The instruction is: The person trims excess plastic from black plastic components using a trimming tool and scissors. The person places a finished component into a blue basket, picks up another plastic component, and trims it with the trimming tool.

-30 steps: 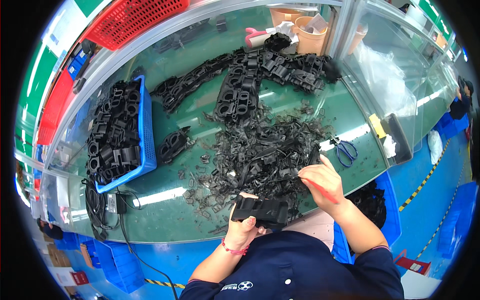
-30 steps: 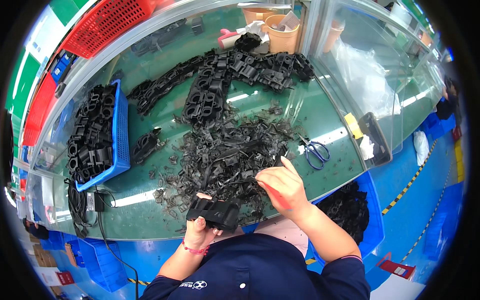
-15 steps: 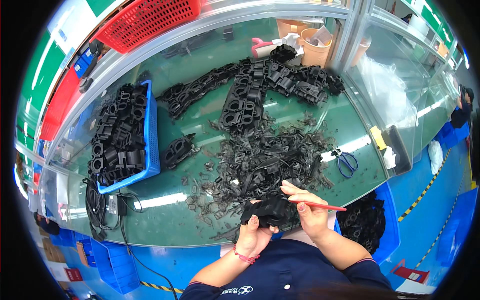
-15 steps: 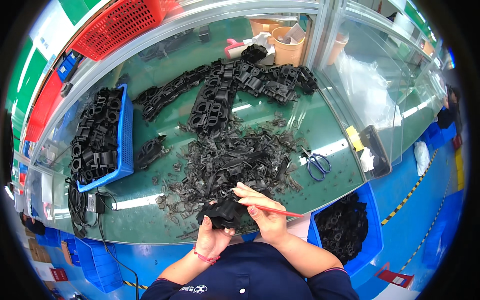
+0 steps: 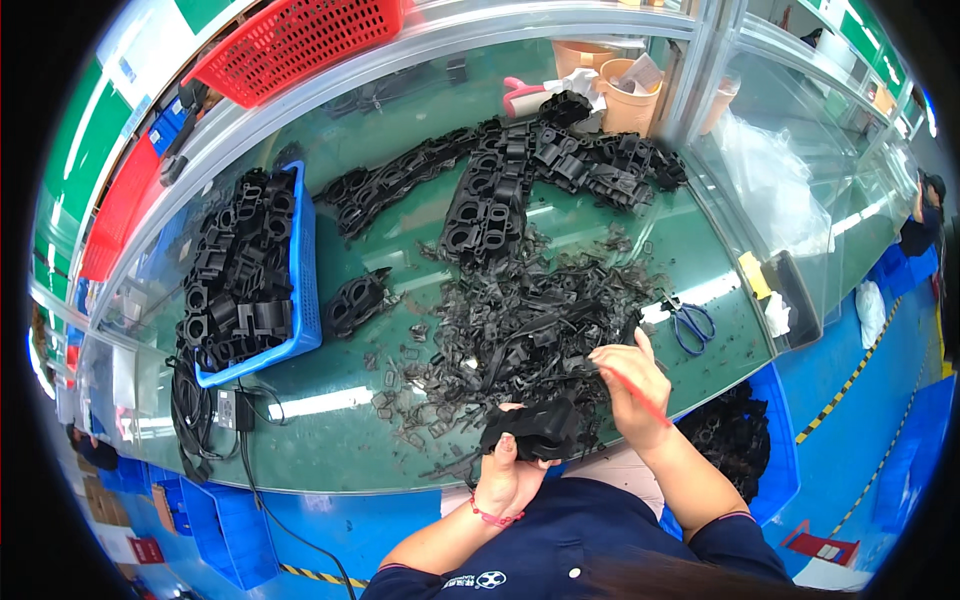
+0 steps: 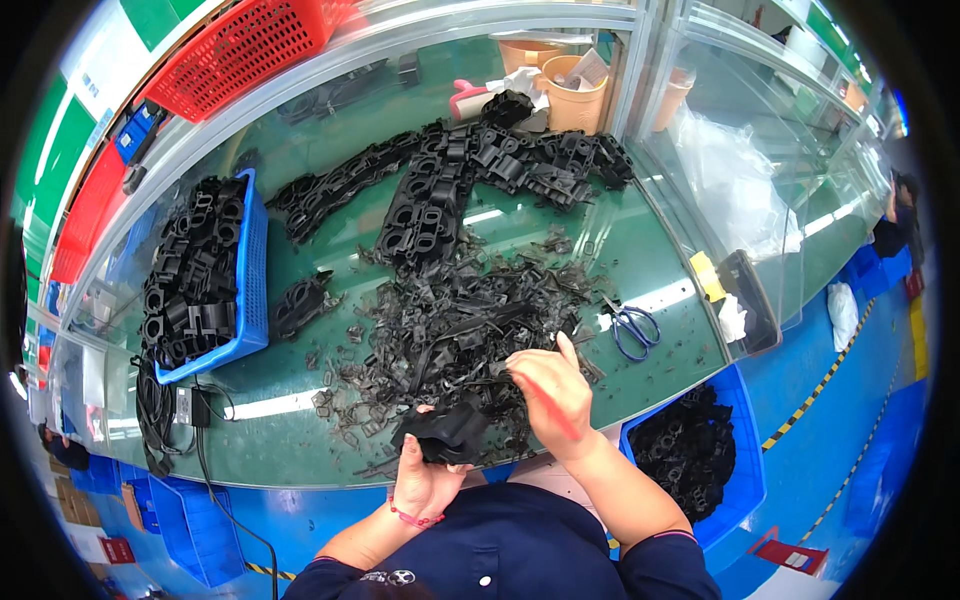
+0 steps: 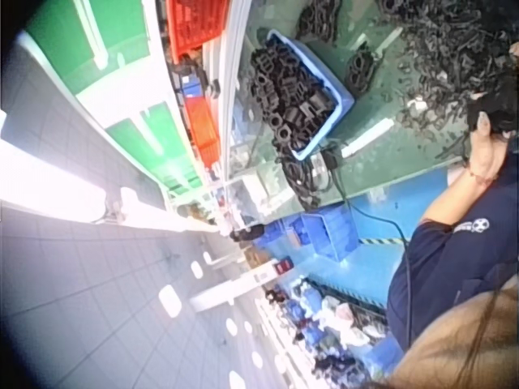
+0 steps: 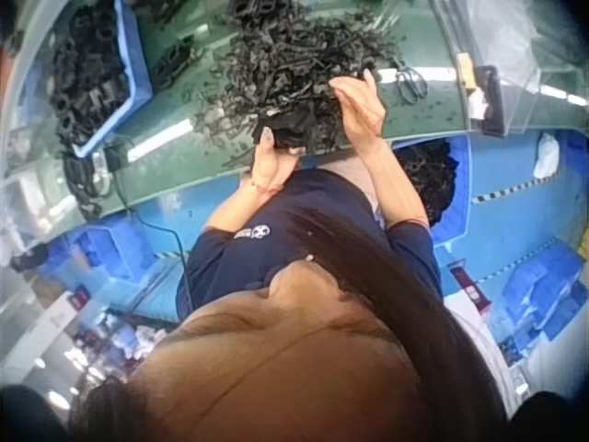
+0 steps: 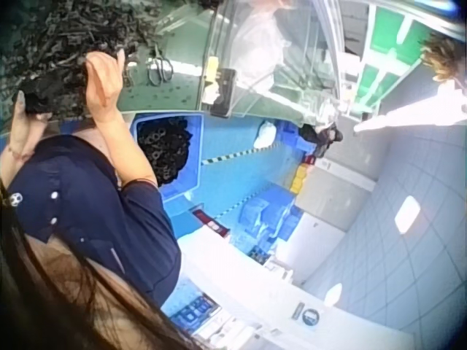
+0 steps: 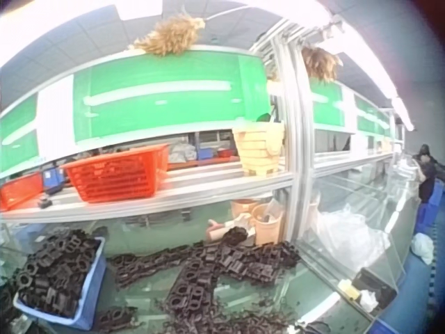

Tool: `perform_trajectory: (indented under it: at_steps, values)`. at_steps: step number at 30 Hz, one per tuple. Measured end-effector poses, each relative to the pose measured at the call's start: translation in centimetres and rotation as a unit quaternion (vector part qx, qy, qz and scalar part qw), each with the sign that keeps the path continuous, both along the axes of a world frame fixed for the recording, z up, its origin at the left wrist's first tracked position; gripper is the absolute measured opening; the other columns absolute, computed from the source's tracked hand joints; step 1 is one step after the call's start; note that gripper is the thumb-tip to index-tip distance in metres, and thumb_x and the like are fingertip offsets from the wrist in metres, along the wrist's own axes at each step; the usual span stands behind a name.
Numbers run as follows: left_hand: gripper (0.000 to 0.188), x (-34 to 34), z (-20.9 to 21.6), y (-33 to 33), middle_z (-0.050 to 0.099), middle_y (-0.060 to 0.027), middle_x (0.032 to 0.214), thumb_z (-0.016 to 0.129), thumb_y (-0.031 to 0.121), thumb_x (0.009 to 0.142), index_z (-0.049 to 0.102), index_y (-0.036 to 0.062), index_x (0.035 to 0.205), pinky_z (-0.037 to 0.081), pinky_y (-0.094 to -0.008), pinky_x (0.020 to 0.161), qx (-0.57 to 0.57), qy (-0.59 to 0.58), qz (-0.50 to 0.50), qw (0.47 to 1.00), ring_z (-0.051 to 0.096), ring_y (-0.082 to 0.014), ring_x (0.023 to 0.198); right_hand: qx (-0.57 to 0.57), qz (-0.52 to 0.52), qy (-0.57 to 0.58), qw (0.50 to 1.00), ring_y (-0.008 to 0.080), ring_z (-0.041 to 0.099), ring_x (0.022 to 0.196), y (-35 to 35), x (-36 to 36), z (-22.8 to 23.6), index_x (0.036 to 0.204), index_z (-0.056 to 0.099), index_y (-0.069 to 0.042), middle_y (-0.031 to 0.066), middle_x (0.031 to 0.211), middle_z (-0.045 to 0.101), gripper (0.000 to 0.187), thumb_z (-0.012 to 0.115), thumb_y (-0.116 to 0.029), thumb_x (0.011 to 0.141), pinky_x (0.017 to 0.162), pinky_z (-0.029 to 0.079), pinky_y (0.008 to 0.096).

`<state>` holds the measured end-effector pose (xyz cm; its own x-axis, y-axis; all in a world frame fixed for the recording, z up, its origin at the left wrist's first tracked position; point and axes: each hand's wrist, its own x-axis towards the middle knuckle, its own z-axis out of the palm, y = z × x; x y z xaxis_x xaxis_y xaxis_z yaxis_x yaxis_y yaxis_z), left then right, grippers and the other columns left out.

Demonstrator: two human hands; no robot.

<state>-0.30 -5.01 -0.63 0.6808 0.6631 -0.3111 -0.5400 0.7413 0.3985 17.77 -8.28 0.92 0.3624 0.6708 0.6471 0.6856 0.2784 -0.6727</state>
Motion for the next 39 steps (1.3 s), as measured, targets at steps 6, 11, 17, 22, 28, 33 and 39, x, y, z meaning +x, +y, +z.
perform_trajectory:
  at_steps: [6,11,17,22,28,33,39]
  values:
    - [0.070,0.0,-1.1,0.1,0.046,-0.0025,0.130,0.066,0.058,0.070,0.043,0.0223,0.126,0.043,-0.0344,0.084,0.054,0.060,-0.006,0.997,0.047,-0.0215,0.115,-0.039,0.058,0.259,0.963,0.0214,0.061,0.088,-0.5,-1.6,0.1,0.095,0.064,0.000,0.0113,0.099,0.062,0.013,0.056,-0.003,0.085,0.094,0.038,0.0389]
    - [0.087,0.1,-0.3,0.2,0.043,-0.0028,0.133,0.066,0.064,0.064,0.041,0.0144,0.130,0.045,-0.0332,0.079,0.044,-0.034,-0.056,0.997,0.051,-0.0177,0.097,-0.072,0.162,0.346,0.921,0.0238,0.050,0.112,-0.5,-3.0,-0.2,0.104,0.064,0.000,0.0164,0.127,0.046,0.021,0.057,-0.005,0.084,0.097,0.036,0.0346]
    - [0.071,0.4,0.6,0.6,0.035,-0.0042,0.138,0.070,0.053,0.069,0.047,0.0137,0.124,0.031,-0.0386,0.103,0.063,-0.051,-0.047,0.996,0.034,-0.0214,0.127,-0.083,0.173,0.311,0.931,0.0294,0.034,0.128,-1.4,-3.7,-1.4,0.105,0.065,-0.005,0.0178,0.133,0.041,0.023,0.059,-0.008,0.083,0.104,0.027,0.0413]
    - [0.064,-0.4,-0.4,2.1,0.047,-0.0068,0.119,0.078,0.029,0.067,0.049,0.0026,0.117,0.040,-0.0322,0.093,0.237,0.040,0.000,0.971,0.049,-0.0157,0.108,-0.007,0.073,0.356,0.932,0.0194,0.053,0.085,-2.5,-1.4,-1.4,0.102,0.063,0.003,0.0117,0.093,0.056,0.025,0.058,-0.016,0.086,0.077,0.043,0.0306]
    - [0.057,-0.8,0.9,2.5,0.052,-0.0026,0.100,0.079,0.008,0.062,0.050,0.0025,0.111,0.043,-0.0256,0.083,0.362,0.188,-0.054,0.911,0.052,-0.0106,0.093,-0.128,0.241,0.318,0.908,0.0250,0.059,0.085,-2.1,0.0,3.2,0.094,0.067,0.002,0.0133,0.090,0.063,0.023,0.063,-0.017,0.082,0.090,0.039,0.0403]
    - [0.057,-0.8,1.2,2.6,0.052,-0.0032,0.099,0.081,0.011,0.062,0.044,0.0059,0.105,0.045,-0.0259,0.079,0.362,0.186,-0.064,0.911,0.053,-0.0106,0.088,-0.134,0.286,0.329,0.890,0.0348,0.055,0.107,-1.8,-0.5,3.3,0.094,0.068,-0.001,0.0172,0.108,0.062,0.021,0.063,-0.016,0.080,0.099,0.033,0.0459]
    - [0.057,-0.9,0.9,2.3,0.053,-0.0031,0.097,0.081,0.010,0.061,0.045,0.0058,0.104,0.045,-0.0263,0.078,0.385,0.189,-0.063,0.901,0.053,-0.0103,0.088,-0.190,0.287,0.284,0.895,0.0300,0.054,0.112,-1.9,-0.7,3.3,0.095,0.068,-0.003,0.0124,0.102,0.066,0.018,0.062,-0.014,0.081,0.105,0.021,0.0487]
